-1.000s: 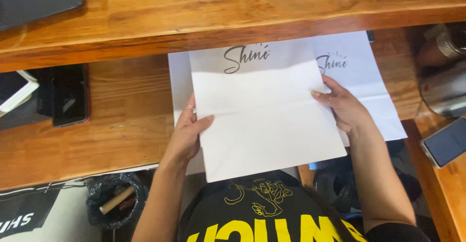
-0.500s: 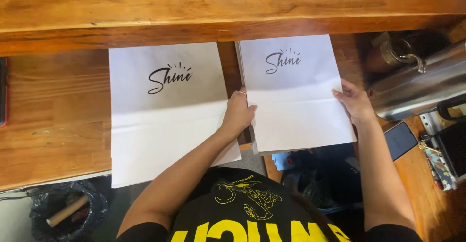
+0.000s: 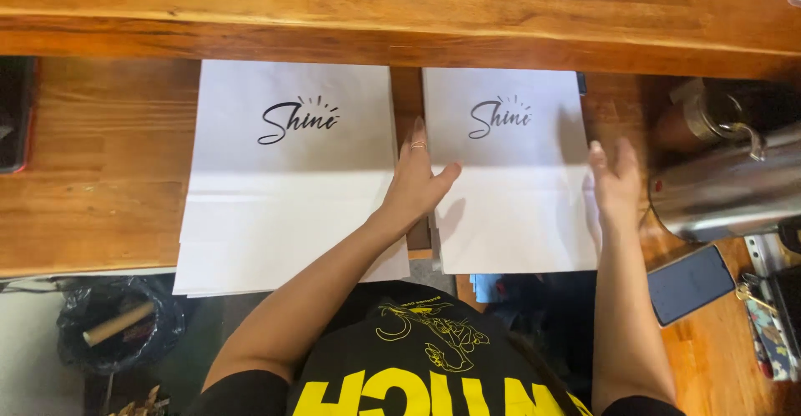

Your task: Folding and stacking paper bags on a wooden counter

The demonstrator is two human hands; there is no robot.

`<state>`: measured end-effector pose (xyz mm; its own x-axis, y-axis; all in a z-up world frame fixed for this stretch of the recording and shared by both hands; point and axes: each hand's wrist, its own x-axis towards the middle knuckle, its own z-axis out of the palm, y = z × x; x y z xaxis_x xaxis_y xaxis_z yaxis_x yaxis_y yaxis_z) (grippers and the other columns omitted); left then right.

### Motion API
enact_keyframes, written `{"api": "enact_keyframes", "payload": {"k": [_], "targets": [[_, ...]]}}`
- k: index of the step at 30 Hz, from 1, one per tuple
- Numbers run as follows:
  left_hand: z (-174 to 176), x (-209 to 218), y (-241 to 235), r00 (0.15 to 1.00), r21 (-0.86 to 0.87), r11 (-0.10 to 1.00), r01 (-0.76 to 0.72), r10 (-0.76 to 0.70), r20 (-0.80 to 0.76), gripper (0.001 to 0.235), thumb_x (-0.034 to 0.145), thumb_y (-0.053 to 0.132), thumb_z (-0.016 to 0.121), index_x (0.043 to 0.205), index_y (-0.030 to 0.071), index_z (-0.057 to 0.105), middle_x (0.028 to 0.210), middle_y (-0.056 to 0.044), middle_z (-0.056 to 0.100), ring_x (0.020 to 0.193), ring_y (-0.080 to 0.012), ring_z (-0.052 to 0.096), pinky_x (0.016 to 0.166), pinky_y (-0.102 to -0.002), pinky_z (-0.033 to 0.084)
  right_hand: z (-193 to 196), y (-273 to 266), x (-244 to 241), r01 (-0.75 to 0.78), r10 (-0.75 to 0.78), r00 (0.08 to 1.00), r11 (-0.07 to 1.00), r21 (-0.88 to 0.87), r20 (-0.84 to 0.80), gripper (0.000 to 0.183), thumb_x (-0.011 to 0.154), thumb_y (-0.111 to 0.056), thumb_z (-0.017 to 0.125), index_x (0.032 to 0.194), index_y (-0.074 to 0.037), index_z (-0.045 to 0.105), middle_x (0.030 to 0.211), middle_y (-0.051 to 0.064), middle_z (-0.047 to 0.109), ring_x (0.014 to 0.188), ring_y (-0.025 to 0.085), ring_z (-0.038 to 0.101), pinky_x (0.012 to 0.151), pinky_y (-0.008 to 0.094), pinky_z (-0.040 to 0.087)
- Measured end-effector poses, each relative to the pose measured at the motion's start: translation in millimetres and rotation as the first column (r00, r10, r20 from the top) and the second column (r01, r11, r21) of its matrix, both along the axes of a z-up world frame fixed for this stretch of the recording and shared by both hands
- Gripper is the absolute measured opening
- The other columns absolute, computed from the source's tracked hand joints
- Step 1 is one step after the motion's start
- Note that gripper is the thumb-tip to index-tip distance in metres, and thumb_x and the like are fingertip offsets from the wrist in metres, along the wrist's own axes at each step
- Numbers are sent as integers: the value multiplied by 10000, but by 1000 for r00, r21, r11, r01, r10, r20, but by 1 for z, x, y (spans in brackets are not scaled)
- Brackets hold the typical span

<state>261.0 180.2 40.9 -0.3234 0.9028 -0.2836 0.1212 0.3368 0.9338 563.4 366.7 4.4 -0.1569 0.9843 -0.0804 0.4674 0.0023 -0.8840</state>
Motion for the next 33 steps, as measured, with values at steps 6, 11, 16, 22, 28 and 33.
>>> {"api": "enact_keyframes", "payload": {"k": [6,11,16,22,28,33], "targets": [[9,-89,-91,797,396,905,-158,353,-490,802,853,114,709,1580,99,372,1560,-301,319,1468,-503,343,1220,-538,311,72,-144,-102,-56,133,945,967,250,-300,253,1033,-42,599,1285,-45,614,1249,147,633,1251,251,585,1060,348,490],[7,-175,-167,684,21,820,-572,491,-539,854,845,360,784,1566,92,412,1608,-308,238,1492,-501,264,1232,-554,219,77,-202,-200,-502,326,769,841,-202,-551,651,926,-204,648,1493,28,430,1475,291,492,1422,406,453,1171,539,366],[-2,-191,-200,856,-81,877,-474,437,-276,925,929,481,677,1622,50,240,1622,-337,229,1526,-424,218,1245,-534,168,46,-191,-248,-367,237,888,881,-298,-394,717,1018,-297,579,1605,-50,250,1619,260,285,1536,405,244,1248,525,187],[18,-196,-220,882,1,893,-450,444,160,925,955,478,578,1642,67,113,1668,-272,198,1545,-408,182,1249,-541,161,34,-197,-263,-294,192,893,933,-206,-408,740,1042,-299,572,1617,-12,204,1600,315,275,1521,451,237,1252,547,162],[8,-217,-215,804,260,796,-546,411,429,795,908,3,663,1562,-61,216,1480,-254,508,1338,-382,494,1048,-445,480,42,-192,-261,-106,-65,821,959,-263,-568,489,966,-142,670,1410,-49,489,1264,122,577,1153,268,674,1016,392,541],[-3,-234,-207,651,0,839,-544,422,631,801,819,-23,735,1533,-25,372,1179,-217,653,965,-355,719,740,-466,627,28,-172,-243,-57,-220,766,913,-405,-604,503,884,-12,718,1359,-70,563,1163,134,688,1022,276,737,940,403,607]]}}
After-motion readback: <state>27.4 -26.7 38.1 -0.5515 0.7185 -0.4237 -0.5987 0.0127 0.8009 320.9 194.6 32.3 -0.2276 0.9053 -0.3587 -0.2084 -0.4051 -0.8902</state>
